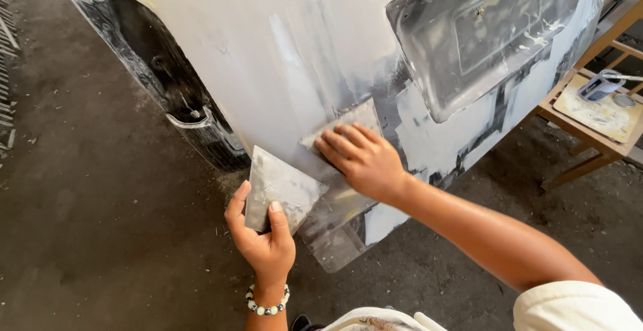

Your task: The person scoops body filler from a can onto a metal spreader, then applies and smooths the filler onto a car door panel using a smaller spreader. The person repeatedly returns to the can to gather more filler and continues smoothing the surface of the door.

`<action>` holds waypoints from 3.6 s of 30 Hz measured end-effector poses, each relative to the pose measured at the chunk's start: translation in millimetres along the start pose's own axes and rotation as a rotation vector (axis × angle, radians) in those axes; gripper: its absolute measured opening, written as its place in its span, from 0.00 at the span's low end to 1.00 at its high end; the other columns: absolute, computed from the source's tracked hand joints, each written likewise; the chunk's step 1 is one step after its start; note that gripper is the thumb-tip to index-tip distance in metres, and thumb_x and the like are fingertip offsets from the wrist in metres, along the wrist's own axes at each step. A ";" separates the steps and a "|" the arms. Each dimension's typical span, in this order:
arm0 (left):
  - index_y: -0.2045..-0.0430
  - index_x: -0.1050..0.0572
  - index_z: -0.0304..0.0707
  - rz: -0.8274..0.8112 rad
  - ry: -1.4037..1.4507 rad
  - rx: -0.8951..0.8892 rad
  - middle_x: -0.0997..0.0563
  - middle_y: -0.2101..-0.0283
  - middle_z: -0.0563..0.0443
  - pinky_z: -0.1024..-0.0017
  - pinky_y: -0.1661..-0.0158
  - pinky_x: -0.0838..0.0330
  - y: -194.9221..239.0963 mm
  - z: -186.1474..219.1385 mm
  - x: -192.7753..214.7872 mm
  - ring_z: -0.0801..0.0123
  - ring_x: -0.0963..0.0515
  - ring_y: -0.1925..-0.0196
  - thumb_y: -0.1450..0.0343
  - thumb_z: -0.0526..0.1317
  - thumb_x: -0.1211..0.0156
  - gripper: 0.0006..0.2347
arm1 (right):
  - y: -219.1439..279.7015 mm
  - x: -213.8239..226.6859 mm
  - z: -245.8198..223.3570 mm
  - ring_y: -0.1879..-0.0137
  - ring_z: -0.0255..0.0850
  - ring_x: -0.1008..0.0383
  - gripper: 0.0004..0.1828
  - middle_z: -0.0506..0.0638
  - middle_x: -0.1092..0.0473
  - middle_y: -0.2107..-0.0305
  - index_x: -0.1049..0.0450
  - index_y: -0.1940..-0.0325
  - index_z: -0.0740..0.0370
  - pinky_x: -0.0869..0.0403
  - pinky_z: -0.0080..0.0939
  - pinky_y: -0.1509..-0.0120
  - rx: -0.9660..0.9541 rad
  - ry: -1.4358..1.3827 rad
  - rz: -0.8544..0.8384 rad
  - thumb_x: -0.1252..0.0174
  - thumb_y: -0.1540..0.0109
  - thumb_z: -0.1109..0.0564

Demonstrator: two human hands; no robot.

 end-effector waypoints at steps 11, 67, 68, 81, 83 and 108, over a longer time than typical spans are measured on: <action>0.37 0.37 0.27 0.078 -0.094 0.018 0.33 0.38 0.41 0.66 0.40 0.28 35.2 15.6 10.9 0.62 0.27 0.38 0.24 0.30 0.45 0.19 | 70.0 -17.4 -16.0 0.34 0.43 0.29 0.25 0.49 0.28 0.40 0.29 0.32 0.54 0.31 0.45 0.30 0.017 -0.082 -0.166 0.46 0.36 0.58; 0.36 0.38 0.30 0.034 0.029 0.161 0.28 0.43 0.42 0.71 0.51 0.24 14.6 6.0 5.9 0.66 0.22 0.50 0.26 0.28 0.45 0.22 | 82.0 -29.0 -40.1 0.30 0.49 0.34 0.27 0.55 0.34 0.35 0.31 0.31 0.58 0.36 0.53 0.26 -0.050 0.025 -0.036 0.49 0.36 0.55; 0.36 0.37 0.31 0.050 0.051 0.173 0.28 0.44 0.42 0.71 0.52 0.25 15.7 4.1 6.6 0.66 0.22 0.51 0.27 0.28 0.45 0.22 | 93.9 -29.7 -47.6 0.31 0.50 0.34 0.28 0.56 0.34 0.35 0.31 0.32 0.59 0.36 0.54 0.27 -0.037 -0.037 -0.108 0.48 0.37 0.55; 0.36 0.37 0.34 -0.224 0.474 0.470 0.25 0.48 0.45 0.73 0.54 0.25 55.7 4.7 -107.7 0.69 0.22 0.55 0.28 0.29 0.47 0.22 | 176.3 55.4 -10.6 0.51 0.41 0.21 0.19 0.54 0.23 0.55 0.27 0.40 0.70 0.22 0.46 0.46 -1.309 -1.908 0.511 0.45 0.35 0.60; 0.36 0.37 0.33 -0.241 0.483 0.464 0.25 0.47 0.46 0.73 0.51 0.25 60.5 11.4 -135.6 0.70 0.22 0.52 0.27 0.29 0.47 0.21 | 198.5 51.4 -17.1 0.50 0.39 0.22 0.20 0.53 0.23 0.54 0.27 0.39 0.69 0.23 0.43 0.45 -1.346 -1.841 0.511 0.44 0.35 0.59; 0.45 0.30 0.22 -0.503 0.963 1.047 0.22 0.50 0.41 0.67 0.48 0.26 249.3 39.4 -622.8 0.63 0.21 0.51 0.27 0.27 0.46 0.15 | 560.3 166.2 271.5 0.56 0.35 0.24 0.19 0.50 0.22 0.60 0.24 0.41 0.66 0.25 0.37 0.51 -1.794 -0.787 0.472 0.45 0.36 0.63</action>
Point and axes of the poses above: each hand's wrist, its own y-axis away from the middle knuckle, its own x-axis out of the back of the hand, z = x × y, the point moved 1 cm from there along -y, towards the middle knuckle
